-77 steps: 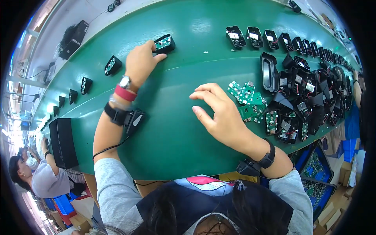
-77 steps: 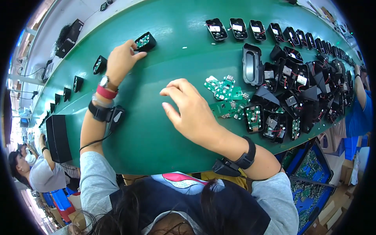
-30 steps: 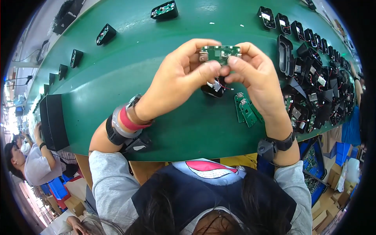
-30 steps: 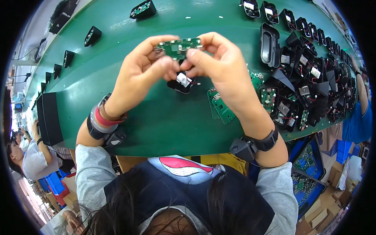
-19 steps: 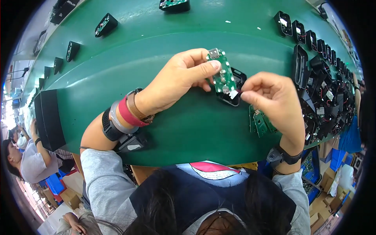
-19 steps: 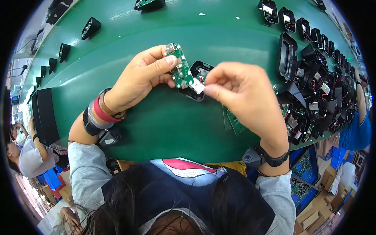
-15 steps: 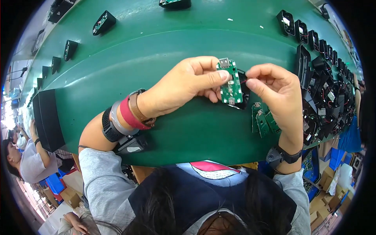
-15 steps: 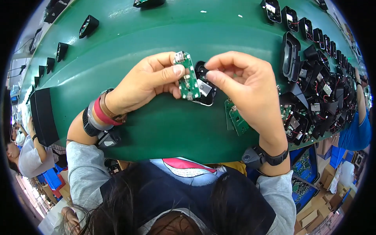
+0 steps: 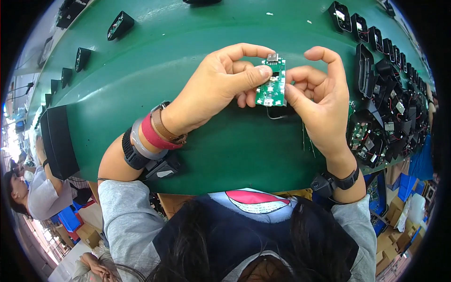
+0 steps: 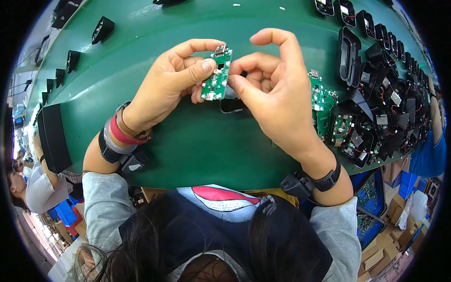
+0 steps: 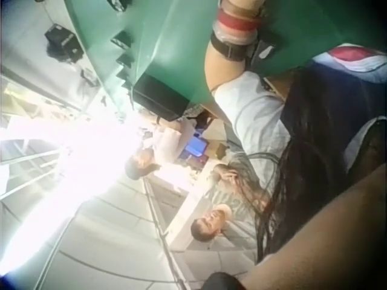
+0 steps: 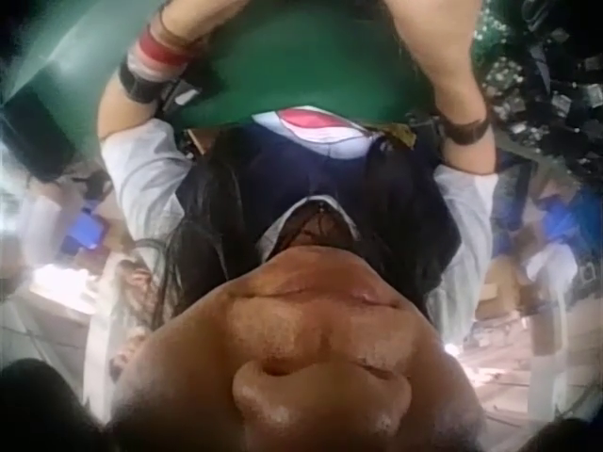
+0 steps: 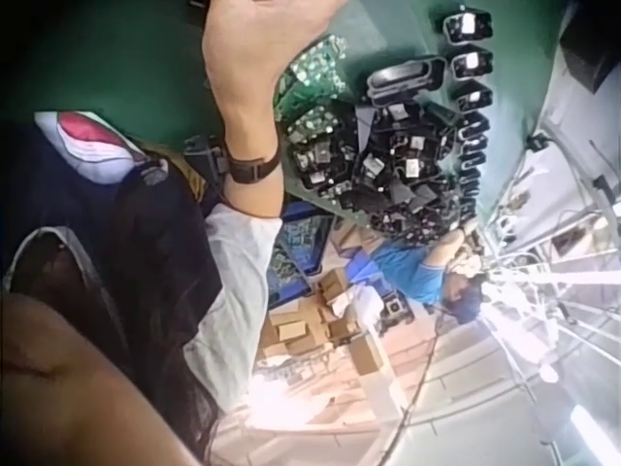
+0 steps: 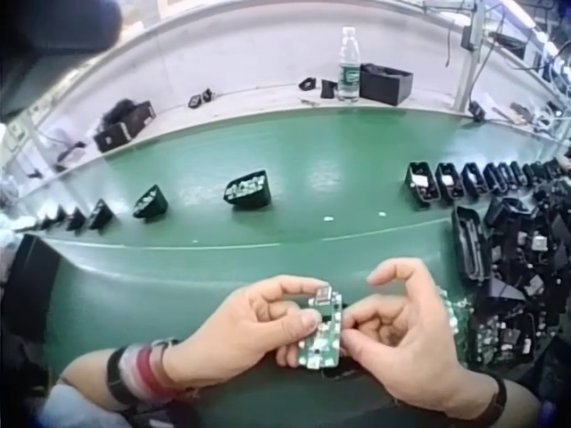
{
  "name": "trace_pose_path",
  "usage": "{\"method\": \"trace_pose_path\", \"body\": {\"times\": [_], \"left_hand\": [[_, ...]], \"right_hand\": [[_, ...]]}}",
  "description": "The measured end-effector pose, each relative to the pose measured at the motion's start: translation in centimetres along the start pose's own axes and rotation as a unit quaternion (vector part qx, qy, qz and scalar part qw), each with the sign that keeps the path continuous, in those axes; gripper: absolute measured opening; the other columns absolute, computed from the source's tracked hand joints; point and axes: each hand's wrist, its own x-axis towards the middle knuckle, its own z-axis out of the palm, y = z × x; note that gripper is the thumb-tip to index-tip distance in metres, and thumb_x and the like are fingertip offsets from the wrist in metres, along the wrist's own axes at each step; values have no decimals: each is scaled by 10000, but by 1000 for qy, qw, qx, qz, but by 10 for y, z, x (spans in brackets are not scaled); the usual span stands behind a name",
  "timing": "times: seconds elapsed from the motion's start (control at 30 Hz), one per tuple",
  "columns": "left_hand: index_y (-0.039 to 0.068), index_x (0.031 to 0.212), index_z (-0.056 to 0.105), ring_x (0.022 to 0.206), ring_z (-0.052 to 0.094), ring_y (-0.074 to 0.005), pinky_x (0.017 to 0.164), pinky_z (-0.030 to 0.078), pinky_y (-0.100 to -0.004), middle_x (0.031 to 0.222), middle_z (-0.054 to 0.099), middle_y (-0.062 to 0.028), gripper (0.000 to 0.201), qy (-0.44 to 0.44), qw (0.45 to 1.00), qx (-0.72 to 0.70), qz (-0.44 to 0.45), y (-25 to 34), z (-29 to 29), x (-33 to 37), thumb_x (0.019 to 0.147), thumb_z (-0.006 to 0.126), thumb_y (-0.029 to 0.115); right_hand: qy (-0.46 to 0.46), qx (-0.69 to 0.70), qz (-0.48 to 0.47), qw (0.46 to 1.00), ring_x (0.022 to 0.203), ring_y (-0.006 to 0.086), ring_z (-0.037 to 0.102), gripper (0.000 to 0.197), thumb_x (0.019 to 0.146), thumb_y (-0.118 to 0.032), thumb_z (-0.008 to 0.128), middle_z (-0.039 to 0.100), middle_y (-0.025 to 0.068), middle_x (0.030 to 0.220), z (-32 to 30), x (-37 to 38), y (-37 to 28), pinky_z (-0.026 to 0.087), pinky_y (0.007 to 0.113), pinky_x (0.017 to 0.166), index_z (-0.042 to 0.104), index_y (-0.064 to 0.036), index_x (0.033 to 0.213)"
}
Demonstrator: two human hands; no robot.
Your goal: The person picks up a circuit board and a plastic housing, connects a wire to the board, and presses the board into the housing. They then place the assembled unit onto a conveyor belt and repeat the process.
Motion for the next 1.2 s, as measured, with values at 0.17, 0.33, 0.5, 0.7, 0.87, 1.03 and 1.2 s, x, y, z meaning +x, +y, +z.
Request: {"method": "trace_pose_path", "body": {"times": [0.17,0.33,0.5,0.7,0.87,1.03,1.2], "left_hand": [[15,1274,524,601,553,-30,521,433,-160,786,644,-4,386,-13,1000,9,-21,0,3,0,942,620,189],[-3,1227,541,578,515,-22,517,399,-160,766,632,17,362,25,998,66,1,2,3,-2,926,632,177],[-11,1213,546,563,507,-29,515,393,-168,768,628,15,377,33,996,85,-13,6,6,-4,909,647,187],[-28,1329,441,809,627,-101,721,511,-217,1006,649,-64,583,-33,998,50,-2,-2,10,-4,830,720,89],[-30,1358,381,1005,628,-151,876,525,-278,1105,642,-104,754,-23,996,77,-31,4,16,-5,734,803,11],[-28,1331,409,968,630,-131,838,531,-252,1073,647,-96,738,-5,994,111,-15,6,19,-11,716,817,7],[-24,1323,424,913,627,-95,791,529,-219,1039,653,-82,734,10,995,100,-9,2,17,-11,708,824,7]], "right_hand": [[-17,-8,13,1000,787,117,648,483,855,92,596,669,136,922,2,0,3,508,204,707,343,-14,1253],[18,-69,-14,997,859,87,606,360,879,50,595,641,93,975,0,-1,-4,492,193,722,469,9,1213],[5,-157,-27,987,753,55,451,167,887,18,615,498,-15,860,1,-5,-6,403,169,659,670,4,1045],[21,-119,-57,991,709,55,476,134,847,16,662,586,18,884,-1,0,4,410,187,626,692,8,977],[47,-1,-34,998,810,82,586,199,867,18,653,644,67,938,4,-1,3,483,201,748,637,45,1064],[31,-29,-28,999,744,50,570,129,843,22,674,632,16,854,-2,-2,2,476,183,649,647,23,969],[10,-183,-67,981,675,41,529,115,802,50,673,626,9,808,-7,-3,-1,415,174,578,674,-5,904]]}}
